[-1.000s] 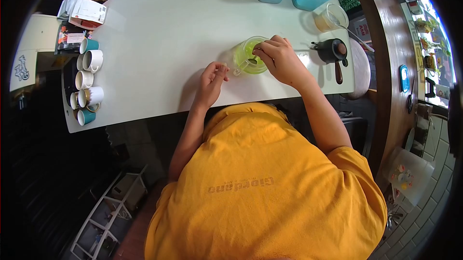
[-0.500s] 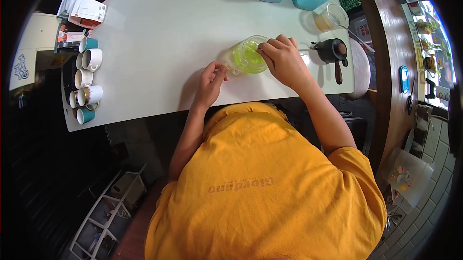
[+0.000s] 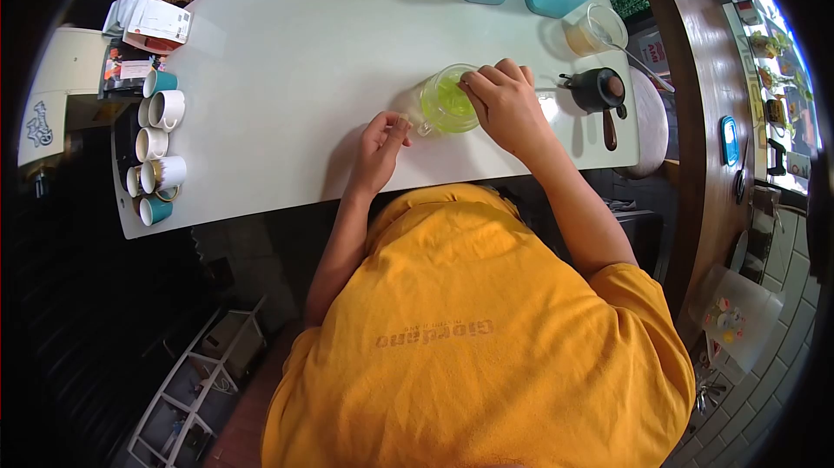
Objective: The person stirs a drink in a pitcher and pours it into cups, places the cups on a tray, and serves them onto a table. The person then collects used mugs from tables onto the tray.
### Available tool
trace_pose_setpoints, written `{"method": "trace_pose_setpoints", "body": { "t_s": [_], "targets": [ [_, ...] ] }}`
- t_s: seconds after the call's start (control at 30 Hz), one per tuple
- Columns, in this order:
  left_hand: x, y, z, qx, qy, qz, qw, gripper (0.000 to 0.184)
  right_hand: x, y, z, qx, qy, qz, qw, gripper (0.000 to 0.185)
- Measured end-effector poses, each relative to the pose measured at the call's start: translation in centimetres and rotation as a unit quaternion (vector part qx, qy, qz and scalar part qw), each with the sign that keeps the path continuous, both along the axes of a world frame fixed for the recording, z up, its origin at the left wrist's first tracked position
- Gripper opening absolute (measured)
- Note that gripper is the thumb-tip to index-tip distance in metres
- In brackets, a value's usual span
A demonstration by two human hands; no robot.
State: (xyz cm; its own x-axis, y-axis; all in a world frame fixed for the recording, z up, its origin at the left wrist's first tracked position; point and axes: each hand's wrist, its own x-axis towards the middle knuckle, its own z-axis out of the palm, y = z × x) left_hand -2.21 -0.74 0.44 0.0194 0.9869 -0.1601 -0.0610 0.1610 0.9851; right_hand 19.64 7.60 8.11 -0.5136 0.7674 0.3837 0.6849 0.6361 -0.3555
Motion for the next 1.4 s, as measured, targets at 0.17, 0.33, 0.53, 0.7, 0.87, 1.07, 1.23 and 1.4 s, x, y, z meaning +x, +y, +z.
{"method": "trace_pose_setpoints", "body": {
  "t_s": [0.17,0.33,0.53,0.7,0.87,1.07,1.23,1.4],
  "targets": [
    [0.0,0.0,0.0,0.004,-0.001,0.001,1.000,0.028,0.2,-0.1,-0.3,-0.085,0.032,0.016,0.996,0.011],
    [0.0,-0.1,-0.2,0.000,0.001,0.002,1.000,0.029,-0.6,0.1,-0.9,-0.075,0.061,-0.016,0.995,0.011],
    [-0.3,-0.2,0.0,-0.005,-0.009,0.005,1.000,0.028,-0.3,-0.2,0.3,0.015,-0.035,-0.020,0.999,0.011],
    [-0.4,-0.3,-0.1,-0.012,-0.035,0.014,0.999,0.029,-0.2,-0.2,0.5,-0.071,-0.011,0.016,0.997,0.013],
    [-0.5,-0.2,-0.3,0.003,-0.019,0.005,1.000,0.024,-1.0,0.2,-0.5,-0.034,0.045,-0.013,0.998,0.014],
    [-0.7,-0.2,-0.1,-0.004,-0.040,0.013,0.999,0.028,-0.3,-0.4,0.5,0.006,-0.058,-0.015,0.998,0.013],
    [-0.7,-0.2,-0.1,0.004,-0.034,0.009,0.999,0.027,-0.6,-0.3,-0.6,-0.079,0.023,0.001,0.997,0.012],
    [-0.7,-0.2,0.1,-0.005,-0.037,0.008,0.999,0.027,-1.0,-0.3,-0.2,-0.003,0.021,-0.030,0.999,0.011]
  ]
}}
